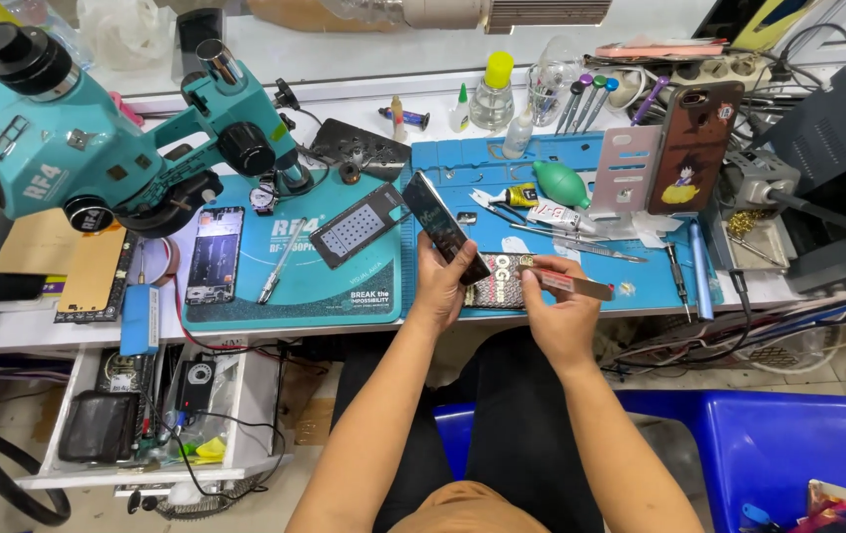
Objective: Technician disassembling a mobile phone to replace the battery and clean internal components using specialized tools.
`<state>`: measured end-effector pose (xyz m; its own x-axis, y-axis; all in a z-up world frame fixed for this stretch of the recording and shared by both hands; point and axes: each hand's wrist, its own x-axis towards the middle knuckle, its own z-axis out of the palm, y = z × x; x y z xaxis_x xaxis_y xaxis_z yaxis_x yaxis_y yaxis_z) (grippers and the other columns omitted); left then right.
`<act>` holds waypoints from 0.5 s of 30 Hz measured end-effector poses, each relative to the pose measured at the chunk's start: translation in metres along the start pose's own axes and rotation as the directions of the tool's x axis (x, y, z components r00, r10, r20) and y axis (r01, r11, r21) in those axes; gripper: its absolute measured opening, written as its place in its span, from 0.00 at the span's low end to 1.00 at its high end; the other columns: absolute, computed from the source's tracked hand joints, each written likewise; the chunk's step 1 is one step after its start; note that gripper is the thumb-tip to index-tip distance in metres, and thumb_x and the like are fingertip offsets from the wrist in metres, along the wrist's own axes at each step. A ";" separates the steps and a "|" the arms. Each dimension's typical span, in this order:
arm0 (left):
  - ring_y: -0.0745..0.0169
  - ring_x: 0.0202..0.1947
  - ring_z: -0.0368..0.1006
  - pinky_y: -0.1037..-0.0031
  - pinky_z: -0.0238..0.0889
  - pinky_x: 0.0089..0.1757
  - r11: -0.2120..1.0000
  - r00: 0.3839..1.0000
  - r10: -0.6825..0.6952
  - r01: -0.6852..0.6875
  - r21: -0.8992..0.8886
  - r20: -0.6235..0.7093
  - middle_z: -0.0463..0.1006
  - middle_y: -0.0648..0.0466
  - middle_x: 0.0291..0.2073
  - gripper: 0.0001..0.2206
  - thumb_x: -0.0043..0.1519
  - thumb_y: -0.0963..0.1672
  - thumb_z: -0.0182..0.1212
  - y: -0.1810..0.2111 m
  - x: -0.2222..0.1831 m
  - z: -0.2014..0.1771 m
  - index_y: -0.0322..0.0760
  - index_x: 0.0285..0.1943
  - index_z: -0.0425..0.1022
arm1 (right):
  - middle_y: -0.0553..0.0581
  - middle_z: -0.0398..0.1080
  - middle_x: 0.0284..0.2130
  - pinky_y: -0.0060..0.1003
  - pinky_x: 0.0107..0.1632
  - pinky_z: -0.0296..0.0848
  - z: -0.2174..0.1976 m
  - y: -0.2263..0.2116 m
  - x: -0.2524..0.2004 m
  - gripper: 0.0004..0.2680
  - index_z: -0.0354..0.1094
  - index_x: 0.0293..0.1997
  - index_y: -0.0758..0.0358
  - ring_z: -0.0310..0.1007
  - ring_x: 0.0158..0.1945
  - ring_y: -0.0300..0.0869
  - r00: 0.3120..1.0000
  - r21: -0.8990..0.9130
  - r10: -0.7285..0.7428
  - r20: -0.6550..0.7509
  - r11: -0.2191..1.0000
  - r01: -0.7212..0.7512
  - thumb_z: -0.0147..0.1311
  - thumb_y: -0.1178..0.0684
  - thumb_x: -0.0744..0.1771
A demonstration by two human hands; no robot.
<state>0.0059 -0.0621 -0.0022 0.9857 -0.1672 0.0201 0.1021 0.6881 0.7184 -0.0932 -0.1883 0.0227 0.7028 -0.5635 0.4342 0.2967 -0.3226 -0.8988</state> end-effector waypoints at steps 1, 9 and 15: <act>0.68 0.32 0.74 0.72 0.75 0.37 1.000 1.000 0.000 0.000 -0.005 0.000 0.74 0.57 0.33 0.22 0.58 0.39 0.73 -0.001 0.001 -0.003 0.45 0.52 0.61 | 0.67 0.76 0.35 0.38 0.42 0.81 -0.008 0.006 0.000 0.07 0.73 0.46 0.73 0.82 0.39 0.49 1.000 -0.004 -0.003 0.001 1.000 0.003 0.64 0.66 0.65; 0.70 0.30 0.75 0.74 0.75 0.34 0.995 0.998 0.046 -0.050 0.083 0.040 0.75 0.57 0.29 0.28 0.52 0.38 0.78 0.005 -0.001 0.005 0.43 0.52 0.59 | 0.68 0.77 0.33 0.36 0.39 0.81 -0.020 -0.002 -0.010 0.07 0.72 0.40 0.75 0.82 0.38 0.50 0.999 -0.012 0.017 -0.038 1.000 -0.018 0.68 0.65 0.64; 0.70 0.29 0.75 0.72 0.76 0.32 0.986 0.998 0.065 -0.066 0.156 0.011 0.77 0.56 0.28 0.31 0.49 0.39 0.80 0.014 -0.005 0.015 0.41 0.52 0.58 | 0.67 0.78 0.32 0.32 0.38 0.81 0.012 -0.020 -0.012 0.07 0.73 0.37 0.74 0.82 0.37 0.46 1.000 0.011 -0.009 -0.018 1.000 0.009 0.69 0.64 0.63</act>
<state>0.0000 -0.0621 0.0184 0.9888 -0.1299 0.0739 0.0152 0.5792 0.8151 -0.1002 -0.1658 0.0345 0.6881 -0.5743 0.4434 0.3105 -0.3192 -0.8954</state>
